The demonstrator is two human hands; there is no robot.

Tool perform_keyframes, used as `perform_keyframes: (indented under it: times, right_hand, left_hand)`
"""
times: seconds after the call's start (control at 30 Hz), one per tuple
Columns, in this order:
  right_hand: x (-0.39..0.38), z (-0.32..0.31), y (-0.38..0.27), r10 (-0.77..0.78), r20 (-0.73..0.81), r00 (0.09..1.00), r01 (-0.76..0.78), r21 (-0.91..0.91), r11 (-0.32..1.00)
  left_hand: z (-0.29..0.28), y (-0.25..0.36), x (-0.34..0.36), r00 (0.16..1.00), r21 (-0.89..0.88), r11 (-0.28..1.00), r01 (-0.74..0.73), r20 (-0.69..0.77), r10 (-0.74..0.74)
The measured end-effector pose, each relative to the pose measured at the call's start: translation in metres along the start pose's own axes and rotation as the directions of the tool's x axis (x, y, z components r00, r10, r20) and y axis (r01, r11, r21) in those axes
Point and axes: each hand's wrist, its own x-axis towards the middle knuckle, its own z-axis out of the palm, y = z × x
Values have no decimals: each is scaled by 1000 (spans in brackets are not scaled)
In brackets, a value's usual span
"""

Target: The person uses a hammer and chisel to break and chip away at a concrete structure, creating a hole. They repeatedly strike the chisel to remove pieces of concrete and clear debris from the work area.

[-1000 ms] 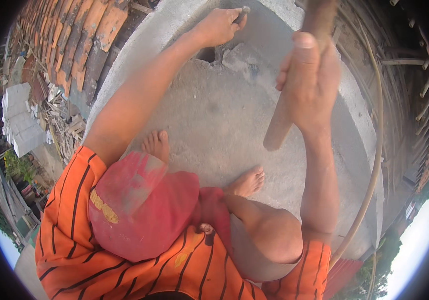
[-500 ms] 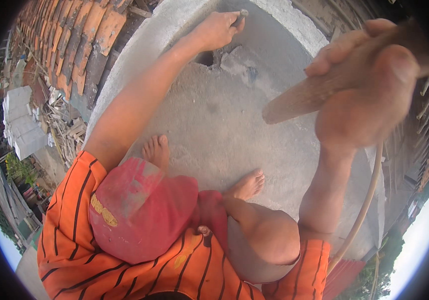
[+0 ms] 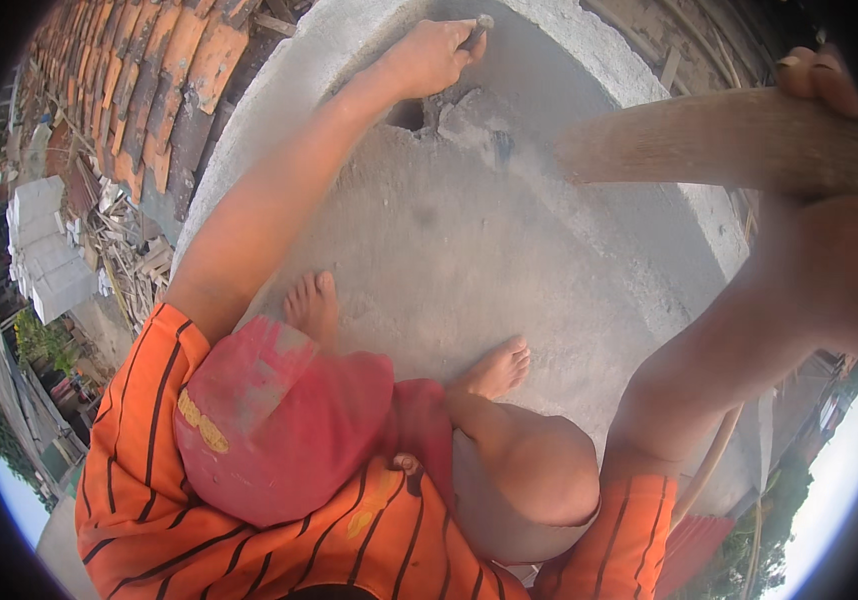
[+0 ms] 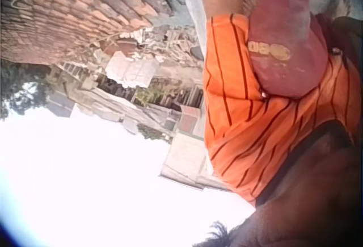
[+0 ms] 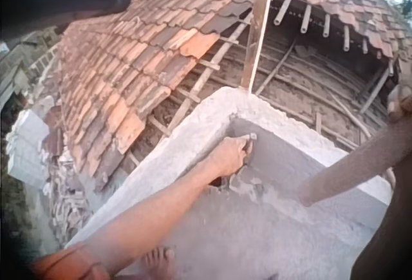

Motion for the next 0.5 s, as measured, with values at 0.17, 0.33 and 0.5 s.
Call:
perform_keyframes:
  times: [0.17, 0.33, 0.5]
  right_hand:
    - [-89, -4, 75, 861, 198, 469, -558, -689, 463]
    - [-55, 5, 18, 579, 318, 751, -366, -529, 766]
    - [38, -97, 2, 315, 471, 824, -388, 64, 919]
  left_hand:
    - [4, 11, -7, 998, 66, 998, -2, 69, -2]
    - [-3, -7, -9, 995, -7, 996, 94, -36, -94]
    - [-5, 4, 6, 1000, -16, 1000, 5, -8, -5]
